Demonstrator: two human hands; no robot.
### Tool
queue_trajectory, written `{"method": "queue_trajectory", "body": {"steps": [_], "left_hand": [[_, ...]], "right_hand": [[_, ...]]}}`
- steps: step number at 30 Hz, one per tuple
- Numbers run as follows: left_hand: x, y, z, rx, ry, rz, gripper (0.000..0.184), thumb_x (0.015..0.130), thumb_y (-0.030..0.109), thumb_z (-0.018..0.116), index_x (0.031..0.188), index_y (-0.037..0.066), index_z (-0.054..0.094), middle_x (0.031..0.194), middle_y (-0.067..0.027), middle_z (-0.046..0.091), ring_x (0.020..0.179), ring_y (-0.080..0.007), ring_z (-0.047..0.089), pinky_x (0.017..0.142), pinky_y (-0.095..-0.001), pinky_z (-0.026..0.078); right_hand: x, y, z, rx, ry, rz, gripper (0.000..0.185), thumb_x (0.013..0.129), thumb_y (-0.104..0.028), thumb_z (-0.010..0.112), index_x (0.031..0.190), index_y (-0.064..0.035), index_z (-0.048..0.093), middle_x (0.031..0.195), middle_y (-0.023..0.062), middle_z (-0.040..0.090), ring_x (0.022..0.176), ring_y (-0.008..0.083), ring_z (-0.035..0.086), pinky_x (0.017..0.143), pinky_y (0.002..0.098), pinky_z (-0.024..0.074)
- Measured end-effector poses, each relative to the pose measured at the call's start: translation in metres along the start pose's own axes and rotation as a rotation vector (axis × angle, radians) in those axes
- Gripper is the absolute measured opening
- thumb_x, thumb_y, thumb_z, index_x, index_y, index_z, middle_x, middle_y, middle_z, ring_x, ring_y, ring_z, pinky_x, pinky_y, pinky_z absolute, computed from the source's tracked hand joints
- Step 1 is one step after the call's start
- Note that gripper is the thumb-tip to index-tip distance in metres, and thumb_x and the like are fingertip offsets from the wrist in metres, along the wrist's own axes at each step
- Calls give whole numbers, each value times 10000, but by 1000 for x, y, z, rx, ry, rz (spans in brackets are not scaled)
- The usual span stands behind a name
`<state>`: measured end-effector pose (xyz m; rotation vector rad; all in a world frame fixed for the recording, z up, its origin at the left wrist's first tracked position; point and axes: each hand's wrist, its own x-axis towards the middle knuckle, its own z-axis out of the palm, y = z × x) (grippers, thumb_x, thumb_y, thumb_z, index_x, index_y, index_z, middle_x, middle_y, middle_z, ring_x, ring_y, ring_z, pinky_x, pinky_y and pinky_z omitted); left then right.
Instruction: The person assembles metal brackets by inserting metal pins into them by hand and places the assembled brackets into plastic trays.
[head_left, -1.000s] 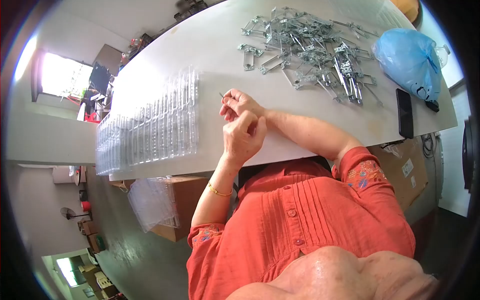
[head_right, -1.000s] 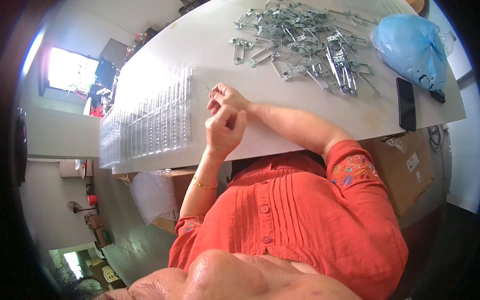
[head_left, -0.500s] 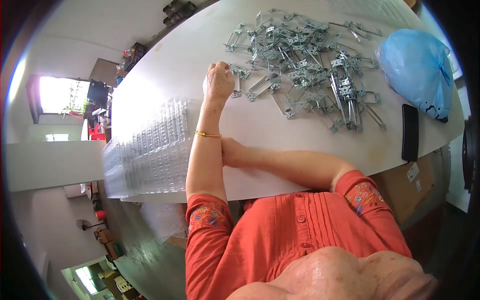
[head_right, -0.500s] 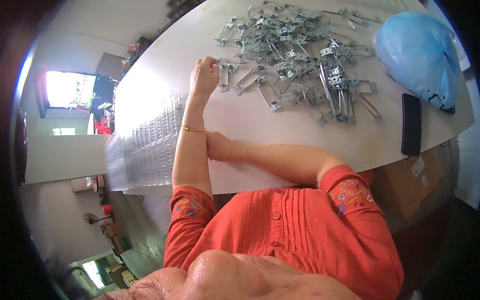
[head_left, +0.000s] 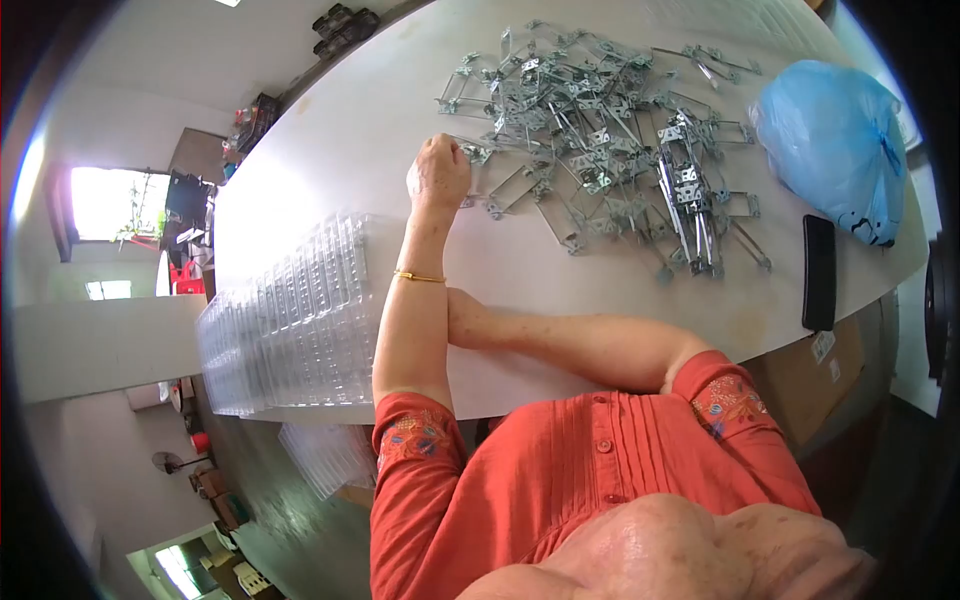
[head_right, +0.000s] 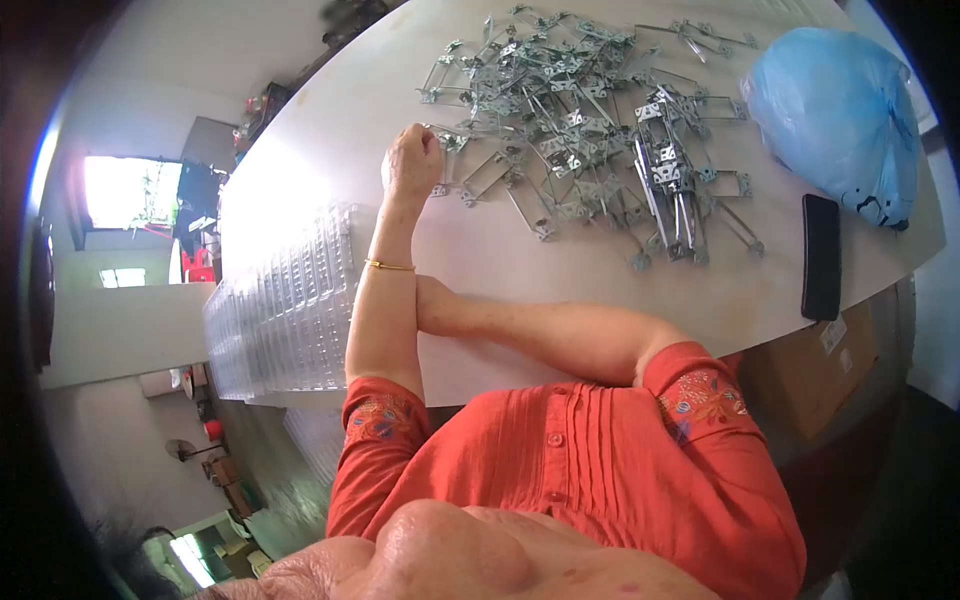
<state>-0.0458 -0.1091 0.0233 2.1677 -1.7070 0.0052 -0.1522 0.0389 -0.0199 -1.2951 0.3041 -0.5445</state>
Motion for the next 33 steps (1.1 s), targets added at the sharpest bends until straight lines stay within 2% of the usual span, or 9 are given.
{"method": "queue_trajectory", "body": {"steps": [3,6,9,12,15,18,24,27,33], "left_hand": [[-3,-5,2,-17,108,53,133,930,151,598,958,33,652,1003,-176,693,931,-381,672,824,-478,543],[-6,-6,-2,-64,143,49,124,917,142,596,920,29,648,977,-178,696,921,-383,672,819,-482,542],[-12,-6,-10,-103,39,-24,139,896,157,613,898,27,659,947,-178,700,918,-382,675,820,-478,543],[-22,0,-20,-26,-89,-77,168,870,184,645,902,23,681,952,-185,712,931,-382,679,828,-468,544],[-27,-2,-28,-102,-187,-97,252,848,226,688,984,14,700,1006,-185,726,959,-372,691,851,-453,550],[-35,-7,-33,-88,-31,-103,381,819,277,752,1062,-14,715,969,-188,738,907,-330,719,834,-419,565],[-46,-9,-46,40,-350,-173,545,800,384,784,1148,-28,701,1102,-201,719,994,-314,711,888,-424,558],[-46,-14,-37,-60,-193,-172,539,812,379,771,1159,-27,699,1078,-197,721,1011,-323,703,904,-428,552],[-38,-25,-25,-108,-43,-89,276,949,136,602,1193,57,706,1113,-191,694,1035,-356,676,918,-453,534]], "right_hand": [[6,10,2,-114,-11,2,355,953,-219,704,1249,-25,695,1237,176,715,1173,261,656,994,385,516],[2,8,1,-102,-32,-19,335,973,-236,675,1237,-30,677,1225,190,712,1162,294,661,988,399,513],[-4,-2,-1,-114,-53,50,344,974,-246,671,1238,-26,671,1249,193,699,1177,307,652,999,397,507],[-1,6,0,-305,-112,23,354,976,-260,667,1240,-25,663,1272,195,685,1184,312,645,999,405,505],[-3,8,5,-317,-36,-77,294,923,-207,677,1144,-14,701,1159,236,711,1115,387,666,950,439,527],[-2,8,2,-415,-126,-105,249,912,-181,663,1089,-12,709,1085,238,720,1041,416,674,912,459,533],[-3,9,1,-434,-214,-104,203,912,-173,658,1028,-19,723,1015,232,726,968,424,676,854,457,533],[-3,6,2,-458,-210,-91,199,909,-173,668,1018,-17,725,1015,229,730,959,410,683,845,438,532],[-7,-8,3,-259,-130,-6,205,933,-170,670,1048,-10,726,1052,213,744,1004,303,711,868,412,532]]}}
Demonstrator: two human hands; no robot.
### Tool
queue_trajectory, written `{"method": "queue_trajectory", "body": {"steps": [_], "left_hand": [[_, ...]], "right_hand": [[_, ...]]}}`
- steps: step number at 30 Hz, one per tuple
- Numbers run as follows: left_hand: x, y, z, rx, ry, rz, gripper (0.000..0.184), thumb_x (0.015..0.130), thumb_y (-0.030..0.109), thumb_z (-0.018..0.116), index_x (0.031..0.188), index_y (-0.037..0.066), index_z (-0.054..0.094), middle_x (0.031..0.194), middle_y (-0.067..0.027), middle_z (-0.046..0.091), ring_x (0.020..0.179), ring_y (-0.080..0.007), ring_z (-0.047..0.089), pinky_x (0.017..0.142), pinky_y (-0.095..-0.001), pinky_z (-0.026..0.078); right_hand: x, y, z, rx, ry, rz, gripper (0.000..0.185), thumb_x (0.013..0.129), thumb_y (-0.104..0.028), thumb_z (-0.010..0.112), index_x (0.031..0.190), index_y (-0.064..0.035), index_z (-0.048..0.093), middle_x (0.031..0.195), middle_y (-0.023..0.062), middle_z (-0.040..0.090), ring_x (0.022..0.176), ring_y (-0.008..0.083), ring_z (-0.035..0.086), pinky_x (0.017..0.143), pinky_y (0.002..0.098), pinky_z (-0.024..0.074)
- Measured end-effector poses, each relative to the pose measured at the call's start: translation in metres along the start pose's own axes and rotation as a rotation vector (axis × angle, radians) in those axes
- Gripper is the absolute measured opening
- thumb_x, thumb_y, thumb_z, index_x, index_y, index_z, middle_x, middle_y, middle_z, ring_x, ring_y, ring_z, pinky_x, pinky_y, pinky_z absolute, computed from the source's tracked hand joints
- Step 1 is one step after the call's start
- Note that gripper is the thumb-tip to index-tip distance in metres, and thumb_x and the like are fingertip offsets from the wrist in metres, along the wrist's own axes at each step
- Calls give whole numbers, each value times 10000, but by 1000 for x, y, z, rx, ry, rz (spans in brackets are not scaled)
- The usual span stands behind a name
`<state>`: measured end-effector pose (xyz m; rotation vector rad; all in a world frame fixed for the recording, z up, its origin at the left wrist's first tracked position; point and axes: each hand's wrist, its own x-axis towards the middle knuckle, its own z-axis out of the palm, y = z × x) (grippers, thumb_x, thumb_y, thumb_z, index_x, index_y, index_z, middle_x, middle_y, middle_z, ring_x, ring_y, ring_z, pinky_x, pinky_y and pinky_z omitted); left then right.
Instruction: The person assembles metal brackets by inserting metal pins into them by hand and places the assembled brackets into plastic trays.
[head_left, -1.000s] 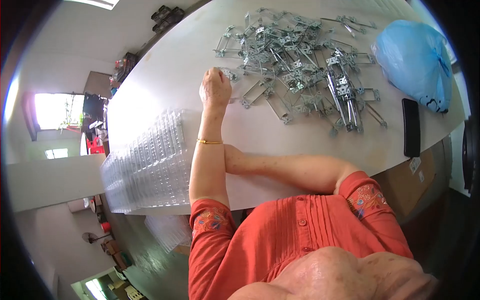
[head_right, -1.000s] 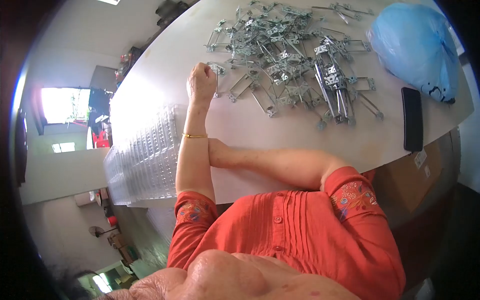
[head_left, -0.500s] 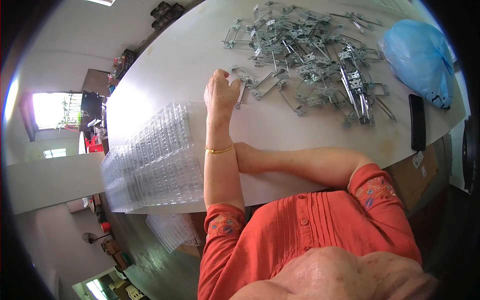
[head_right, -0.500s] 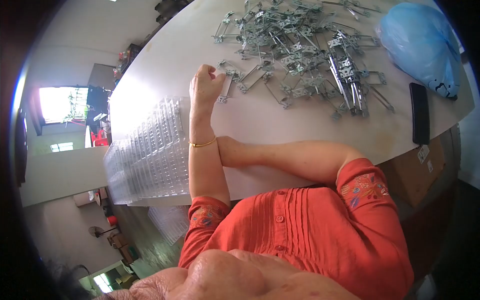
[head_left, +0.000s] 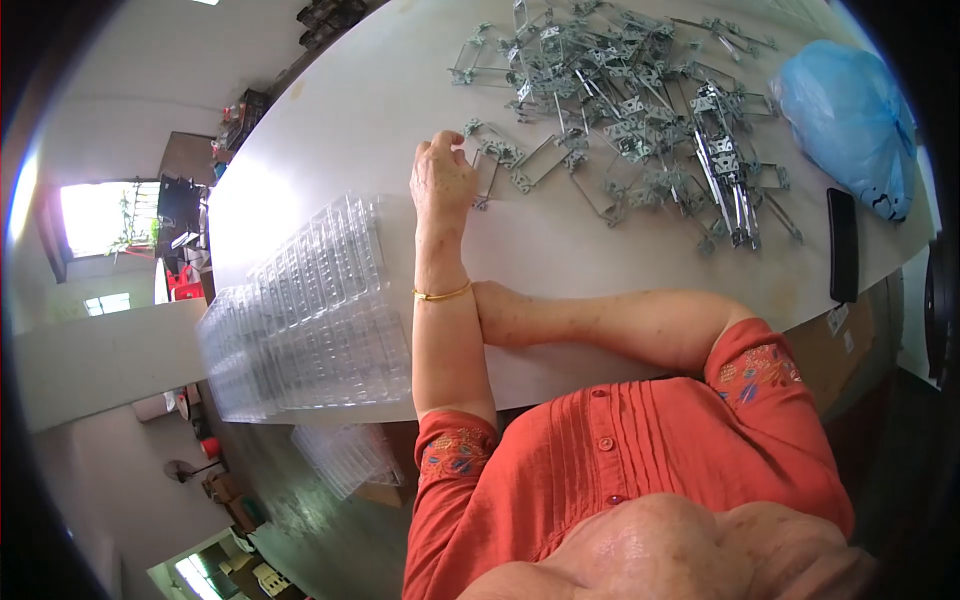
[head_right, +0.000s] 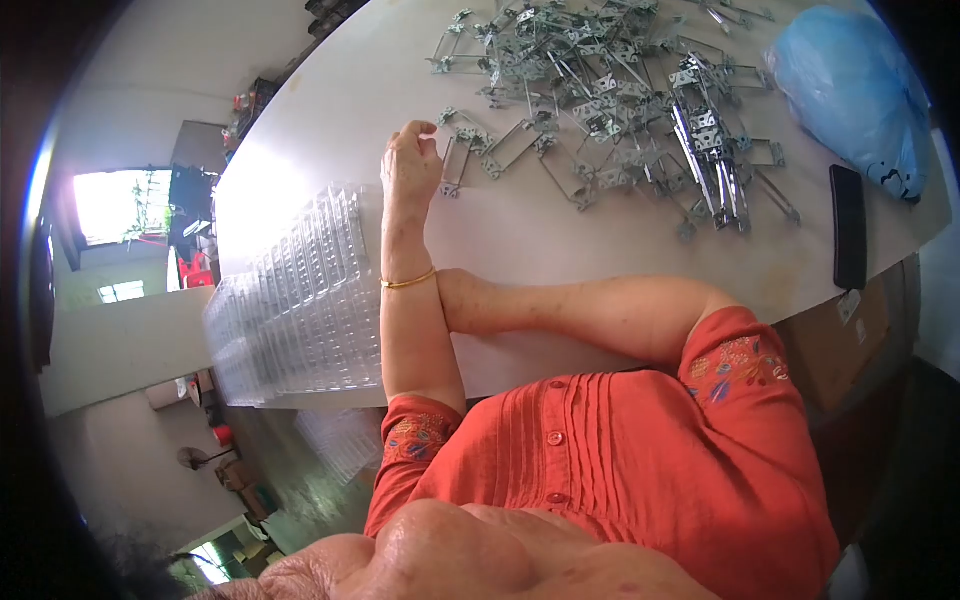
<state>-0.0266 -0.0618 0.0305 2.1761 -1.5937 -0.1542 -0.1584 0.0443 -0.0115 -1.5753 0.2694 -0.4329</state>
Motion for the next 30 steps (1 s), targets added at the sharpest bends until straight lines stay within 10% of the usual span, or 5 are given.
{"method": "queue_trajectory", "body": {"steps": [12,30], "left_hand": [[31,7,30,133,26,132,226,916,143,678,1129,91,731,1128,-145,667,1111,-353,611,964,-443,515],[23,1,27,-149,198,149,57,908,61,662,938,49,615,995,-149,661,928,-365,651,806,-465,532]], "right_hand": [[3,-2,-10,237,153,93,317,1005,-179,614,1261,7,622,1290,229,673,1211,325,637,1013,414,502],[7,10,-2,158,169,83,257,965,-155,650,1165,7,657,1184,235,715,1119,344,679,937,426,521]]}}
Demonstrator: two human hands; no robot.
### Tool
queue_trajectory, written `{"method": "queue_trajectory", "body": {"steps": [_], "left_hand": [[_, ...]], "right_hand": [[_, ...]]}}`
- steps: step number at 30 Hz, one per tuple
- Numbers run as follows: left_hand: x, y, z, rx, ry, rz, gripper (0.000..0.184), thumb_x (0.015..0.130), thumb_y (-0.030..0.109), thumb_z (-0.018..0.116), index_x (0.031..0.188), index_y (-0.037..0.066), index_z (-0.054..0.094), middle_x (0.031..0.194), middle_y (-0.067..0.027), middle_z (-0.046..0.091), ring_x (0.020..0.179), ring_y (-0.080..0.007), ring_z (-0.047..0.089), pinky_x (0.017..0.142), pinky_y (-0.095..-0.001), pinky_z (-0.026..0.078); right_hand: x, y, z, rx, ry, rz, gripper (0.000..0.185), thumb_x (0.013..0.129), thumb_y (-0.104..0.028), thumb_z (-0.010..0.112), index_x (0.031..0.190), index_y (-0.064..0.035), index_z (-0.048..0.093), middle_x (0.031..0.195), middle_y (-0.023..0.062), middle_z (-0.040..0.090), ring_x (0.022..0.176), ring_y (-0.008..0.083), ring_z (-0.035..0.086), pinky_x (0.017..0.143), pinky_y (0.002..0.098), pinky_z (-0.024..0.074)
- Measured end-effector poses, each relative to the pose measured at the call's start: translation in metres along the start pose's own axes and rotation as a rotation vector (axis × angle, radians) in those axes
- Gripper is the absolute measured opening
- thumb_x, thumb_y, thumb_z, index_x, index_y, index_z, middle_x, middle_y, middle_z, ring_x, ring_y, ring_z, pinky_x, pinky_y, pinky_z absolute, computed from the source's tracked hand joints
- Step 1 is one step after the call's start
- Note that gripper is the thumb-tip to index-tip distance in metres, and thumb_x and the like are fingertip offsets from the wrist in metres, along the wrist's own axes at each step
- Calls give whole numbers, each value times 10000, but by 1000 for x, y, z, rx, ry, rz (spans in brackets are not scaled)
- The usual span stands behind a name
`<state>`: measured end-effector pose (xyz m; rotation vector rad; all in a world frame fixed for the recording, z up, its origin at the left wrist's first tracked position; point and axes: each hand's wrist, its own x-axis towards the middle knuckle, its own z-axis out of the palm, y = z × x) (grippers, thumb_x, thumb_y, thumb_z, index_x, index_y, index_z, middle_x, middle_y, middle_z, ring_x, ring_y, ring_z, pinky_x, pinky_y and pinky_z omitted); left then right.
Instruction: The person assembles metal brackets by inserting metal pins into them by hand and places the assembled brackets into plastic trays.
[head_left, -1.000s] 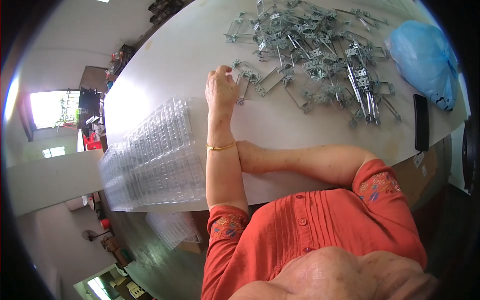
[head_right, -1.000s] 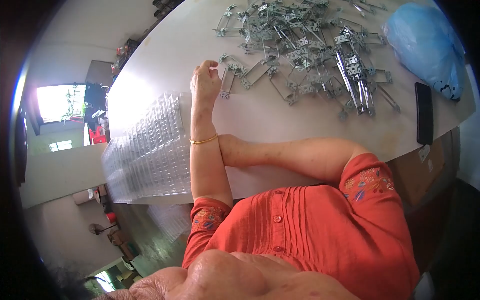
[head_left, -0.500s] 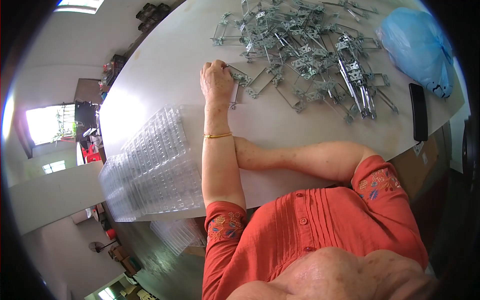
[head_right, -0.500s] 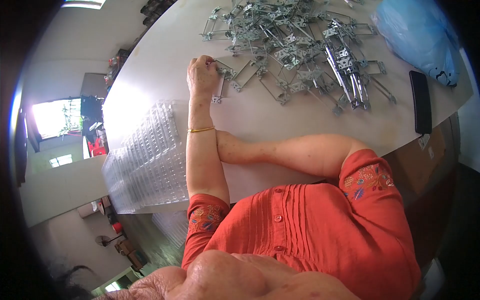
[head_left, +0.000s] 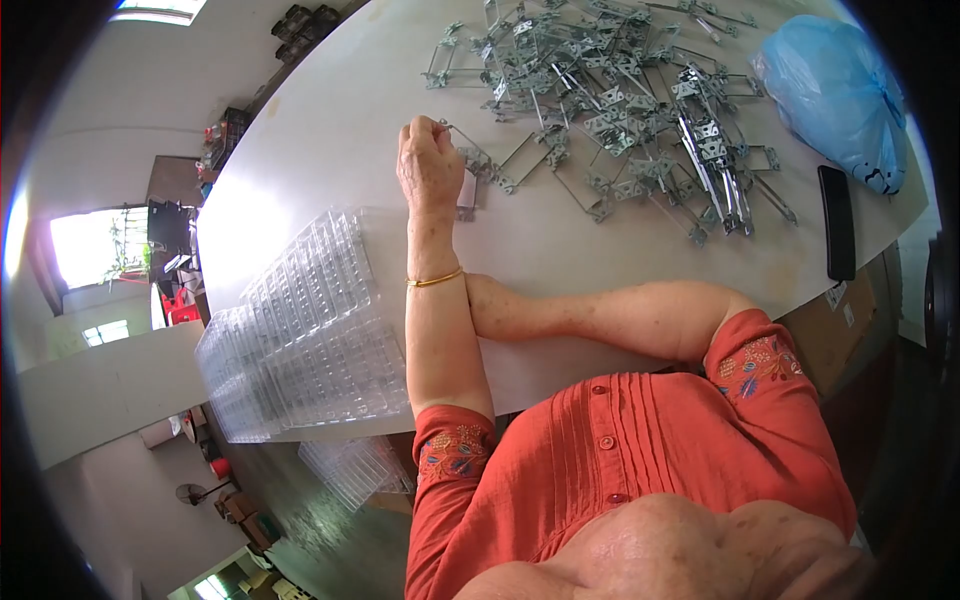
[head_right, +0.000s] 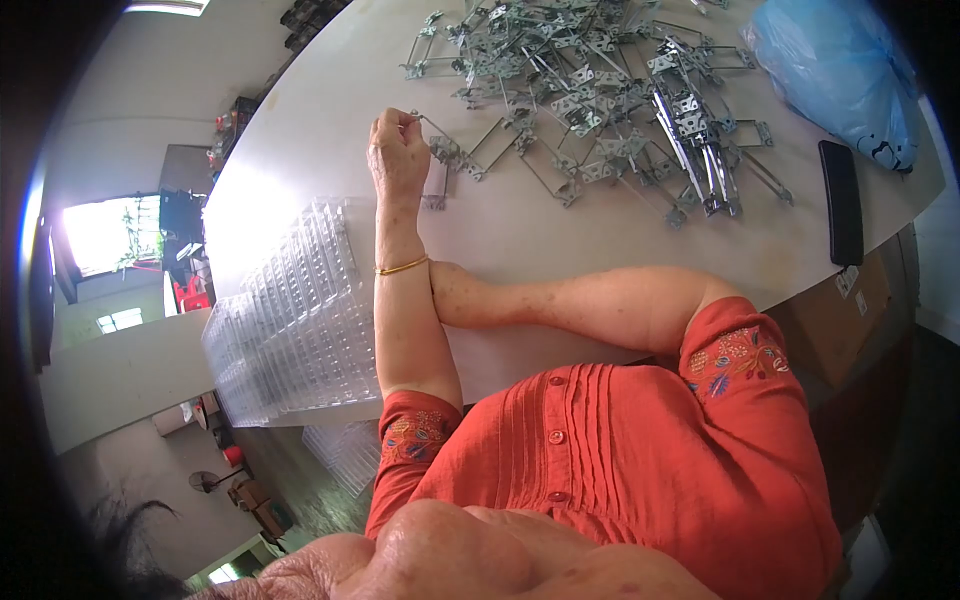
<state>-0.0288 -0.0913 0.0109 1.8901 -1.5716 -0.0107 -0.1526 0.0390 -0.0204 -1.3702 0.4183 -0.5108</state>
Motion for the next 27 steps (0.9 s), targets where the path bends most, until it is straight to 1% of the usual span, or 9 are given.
{"method": "queue_trajectory", "body": {"steps": [3,6,9,12,15,18,21,23,27], "left_hand": [[0,0,0,-70,15,-41,79,902,37,668,947,49,604,977,-152,662,914,-366,655,795,-461,533],[0,-3,0,-105,18,-3,77,903,26,672,936,42,605,936,-153,672,853,-354,656,764,-444,534],[-1,-2,-3,-192,-104,-67,47,901,20,667,918,35,626,891,-142,691,802,-315,662,747,-415,538],[1,3,-6,-343,-66,-262,41,892,55,665,890,18,647,836,-132,702,765,-279,665,737,-387,540],[7,-6,-3,-247,97,-406,125,876,122,655,883,-2,668,818,-138,707,774,-262,676,749,-380,545],[8,-21,1,-162,60,-518,200,862,175,648,875,-24,665,809,-155,709,775,-271,689,756,-389,552],[10,-31,3,-129,37,-575,215,852,182,640,872,-29,671,824,-181,714,813,-290,709,784,-401,561],[10,-30,2,-164,10,-607,229,863,195,646,902,-29,673,824,-193,713,832,-308,715,790,-415,566],[6,9,-18,-352,-28,-670,297,895,258,656,983,-25,672,881,-224,719,892,-350,711,827,-451,561]], "right_hand": [[2,1,1,-12,-21,-29,251,965,-147,642,1164,5,656,1178,243,714,1115,348,679,933,427,521],[-2,-6,0,10,2,19,252,961,-144,639,1163,6,655,1173,248,714,1104,361,681,932,429,521],[-2,-3,1,-2,0,4,261,961,-152,635,1167,8,651,1174,246,715,1112,379,678,939,435,519],[-2,-1,0,-18,7,-9,273,963,-162,629,1175,9,649,1177,253,713,1133,386,673,947,441,517],[0,0,0,-24,1,-35,290,965,-165,623,1195,12,641,1188,262,707,1156,393,665,960,443,512],[-2,-13,-4,-89,-4,25,301,981,-155,627,1226,20,632,1214,216,716,1150,308,669,982,413,513],[-1,-9,-2,-22,35,15,317,978,-153,625,1243,21,621,1237,224,705,1173,319,658,999,417,504],[0,-6,-1,-32,31,20,323,979,-157,623,1249,22,617,1247,229,700,1183,322,653,1007,416,500],[0,-4,-1,-40,2,30,313,986,-162,616,1240,21,621,1253,225,699,1176,314,654,996,416,504]]}}
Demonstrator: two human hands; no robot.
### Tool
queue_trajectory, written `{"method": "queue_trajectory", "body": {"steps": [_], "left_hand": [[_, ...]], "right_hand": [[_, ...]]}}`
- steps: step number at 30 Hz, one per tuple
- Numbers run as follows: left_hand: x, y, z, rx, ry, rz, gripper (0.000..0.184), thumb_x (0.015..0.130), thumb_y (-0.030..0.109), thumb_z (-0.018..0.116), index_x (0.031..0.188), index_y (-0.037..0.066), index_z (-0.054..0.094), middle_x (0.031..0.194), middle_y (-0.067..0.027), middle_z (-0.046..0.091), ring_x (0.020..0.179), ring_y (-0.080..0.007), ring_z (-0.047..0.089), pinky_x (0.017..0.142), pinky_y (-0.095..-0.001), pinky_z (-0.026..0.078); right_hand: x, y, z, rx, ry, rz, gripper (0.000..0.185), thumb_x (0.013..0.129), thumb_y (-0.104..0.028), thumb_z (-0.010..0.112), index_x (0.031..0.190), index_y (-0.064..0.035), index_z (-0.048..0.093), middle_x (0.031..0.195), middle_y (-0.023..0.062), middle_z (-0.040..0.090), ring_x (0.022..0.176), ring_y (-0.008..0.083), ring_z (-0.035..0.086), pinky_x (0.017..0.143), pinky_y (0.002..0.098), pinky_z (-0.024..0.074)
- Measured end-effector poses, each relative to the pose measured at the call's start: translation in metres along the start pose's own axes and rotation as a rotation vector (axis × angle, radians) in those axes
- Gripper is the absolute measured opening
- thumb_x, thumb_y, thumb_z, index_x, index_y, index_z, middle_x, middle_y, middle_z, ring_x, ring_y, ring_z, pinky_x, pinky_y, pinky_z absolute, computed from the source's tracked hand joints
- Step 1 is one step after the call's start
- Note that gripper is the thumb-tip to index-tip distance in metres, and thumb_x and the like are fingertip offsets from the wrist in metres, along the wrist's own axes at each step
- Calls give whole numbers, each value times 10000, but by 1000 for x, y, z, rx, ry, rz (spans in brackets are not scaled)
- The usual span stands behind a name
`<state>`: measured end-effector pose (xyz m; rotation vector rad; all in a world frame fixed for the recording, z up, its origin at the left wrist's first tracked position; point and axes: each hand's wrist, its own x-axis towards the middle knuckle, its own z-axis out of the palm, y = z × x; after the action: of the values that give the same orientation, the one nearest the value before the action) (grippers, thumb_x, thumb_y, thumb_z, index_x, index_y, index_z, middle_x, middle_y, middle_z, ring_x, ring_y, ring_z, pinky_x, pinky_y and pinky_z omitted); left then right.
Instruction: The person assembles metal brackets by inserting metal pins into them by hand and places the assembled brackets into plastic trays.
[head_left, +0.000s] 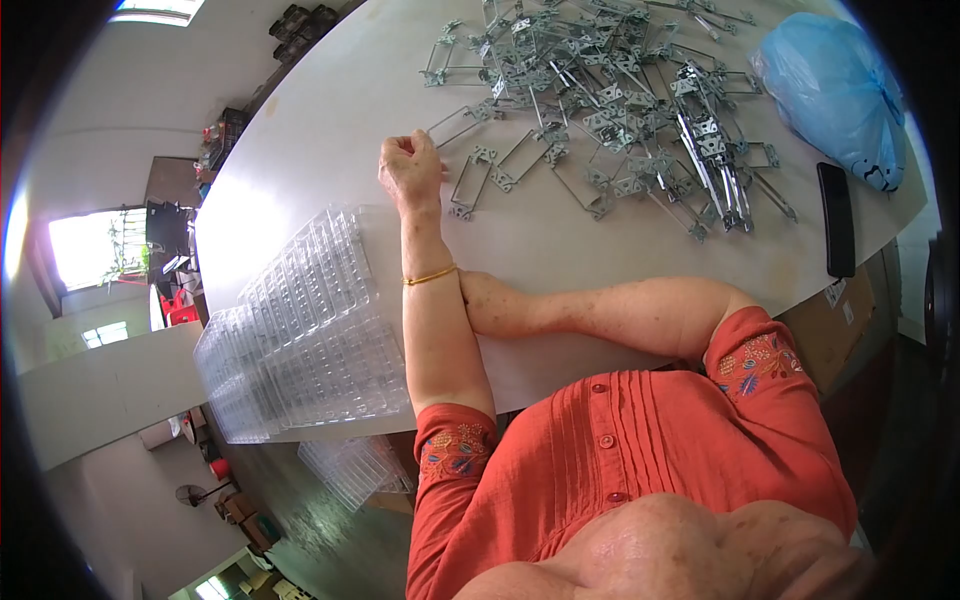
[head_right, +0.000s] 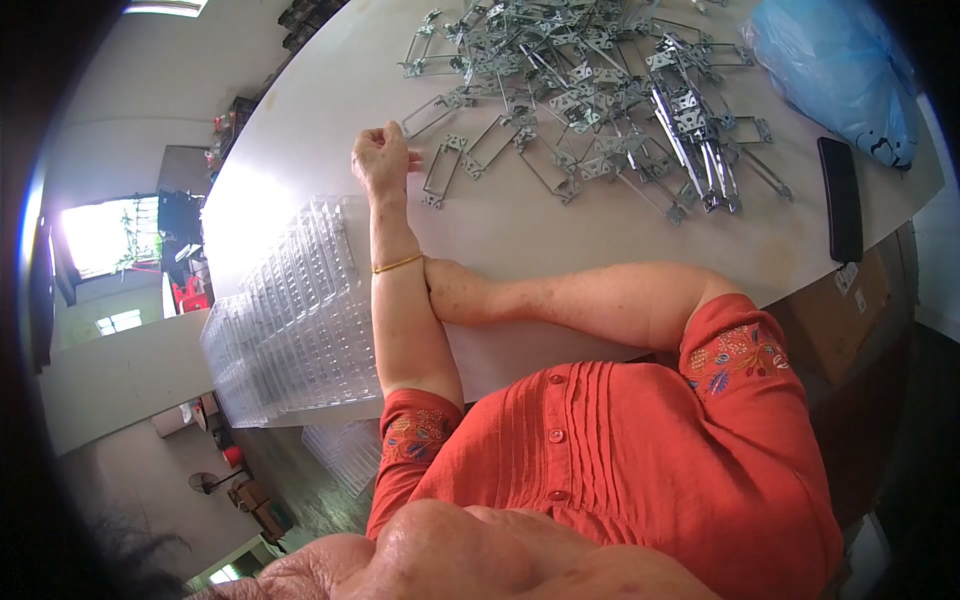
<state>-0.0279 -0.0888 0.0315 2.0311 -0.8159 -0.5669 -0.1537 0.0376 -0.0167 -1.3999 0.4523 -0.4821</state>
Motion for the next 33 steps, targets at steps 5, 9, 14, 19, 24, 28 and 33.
{"method": "queue_trajectory", "body": {"steps": [5,9,14,19,24,28,33], "left_hand": [[0,-14,-3,471,158,386,398,906,354,679,1033,-24,676,973,-233,719,974,-379,689,886,-473,534],[-27,11,-15,458,-167,448,426,880,377,714,1021,-25,695,976,-212,720,965,-367,691,870,-455,539],[-37,6,-9,490,-353,454,342,859,307,728,1021,6,728,944,-155,743,884,-295,707,809,-408,556],[-33,-1,-3,547,-260,474,251,868,247,708,1002,38,740,897,-121,750,806,-273,708,774,-401,559],[-26,-5,-5,582,-111,583,185,922,183,669,986,20,730,865,-112,751,764,-244,709,739,-369,562],[-40,21,-28,-140,-266,273,139,1015,72,586,1030,-27,682,913,-125,753,801,-166,714,718,-283,577],[-35,6,-57,-963,-497,193,85,1045,92,594,1062,33,653,998,-149,743,835,-224,719,752,-352,603]], "right_hand": [[-3,-1,-1,-100,-67,-39,265,983,-174,595,1145,22,670,1155,257,715,1129,400,667,948,447,511],[-1,8,3,-358,-195,-193,252,981,-199,605,1066,14,707,1086,251,723,1072,387,679,926,445,515],[-7,4,5,-214,-183,-170,249,965,-218,635,1096,-21,713,1100,225,725,1045,377,680,923,433,519],[-10,-3,3,-202,-191,-152,275,937,-228,687,1131,-35,710,1128,199,735,1066,349,688,932,419,530],[-8,13,7,-145,-181,-190,284,941,-211,676,1160,-30,697,1132,214,733,1072,360,691,926,423,539],[-14,7,7,-241,-143,-210,284,954,-162,624,1189,-4,647,1100,231,730,1015,399,698,900,452,544],[-22,-25,-1,-139,-239,-68,291,958,-95,551,1225,21,571,1000,250,722,926,425,705,819,493,544]]}}
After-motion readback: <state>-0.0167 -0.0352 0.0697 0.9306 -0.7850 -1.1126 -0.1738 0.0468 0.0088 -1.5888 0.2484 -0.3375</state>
